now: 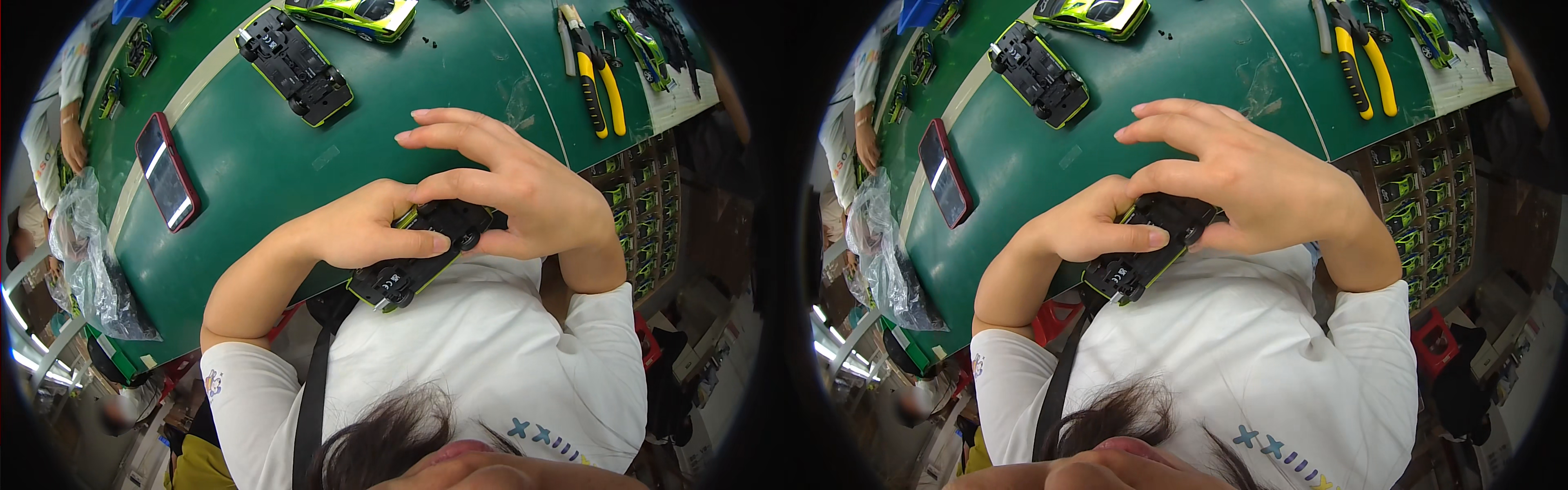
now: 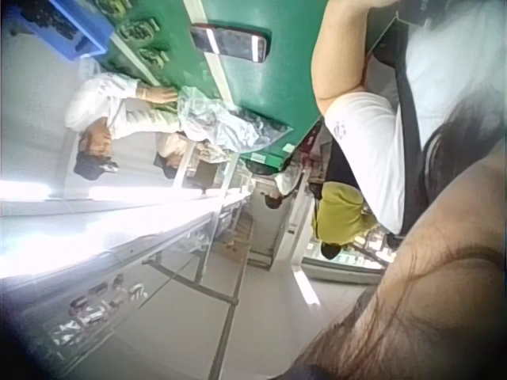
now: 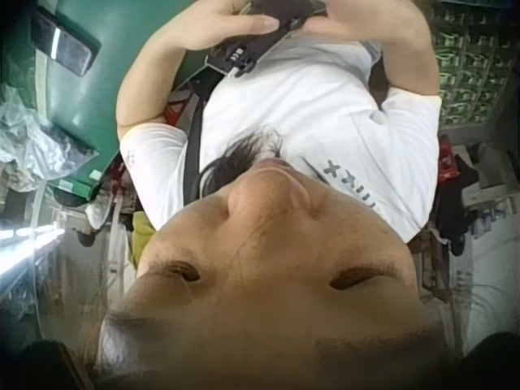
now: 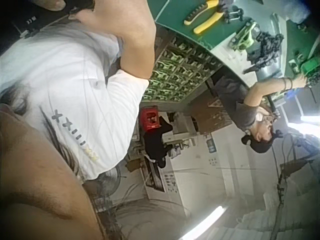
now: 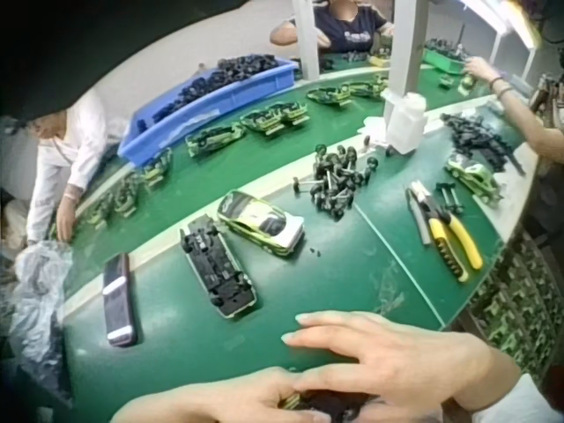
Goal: Assembling the plastic chassis and bodies of toy race cars at a factory production line.
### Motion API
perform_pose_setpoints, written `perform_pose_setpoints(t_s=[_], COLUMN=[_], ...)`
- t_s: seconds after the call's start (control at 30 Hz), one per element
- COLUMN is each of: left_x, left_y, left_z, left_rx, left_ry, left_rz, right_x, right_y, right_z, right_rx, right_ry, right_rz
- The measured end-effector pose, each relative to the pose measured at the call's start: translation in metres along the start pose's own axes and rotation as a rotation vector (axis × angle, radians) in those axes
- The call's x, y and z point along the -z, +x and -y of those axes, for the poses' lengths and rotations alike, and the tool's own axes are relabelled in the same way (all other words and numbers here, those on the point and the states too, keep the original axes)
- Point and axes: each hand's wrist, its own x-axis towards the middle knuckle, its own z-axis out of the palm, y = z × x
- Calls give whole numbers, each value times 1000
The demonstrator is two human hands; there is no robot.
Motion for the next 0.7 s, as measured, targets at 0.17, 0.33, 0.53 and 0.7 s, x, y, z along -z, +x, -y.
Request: perform_pose_setpoints(t_s=[0.17, 0.33, 0.53, 0.7], left_x=[0, -2, 1, 0], left_y=[1, 0, 3, 2], left_z=[-1, -2, -6, -4], left_rx=[21, 24, 92, 74], left_ry=[-23, 15, -23, 26], left_rz=[-19, -23, 5, 18], right_x=[1, 0, 0, 0], right_y=[-1, 0, -1, -1], right_z=[0, -1, -1, 0], right_rx=[-18, -15, -8, 0], right_ry=[0, 30, -27, -1], right_rz=[22, 19, 1, 17])
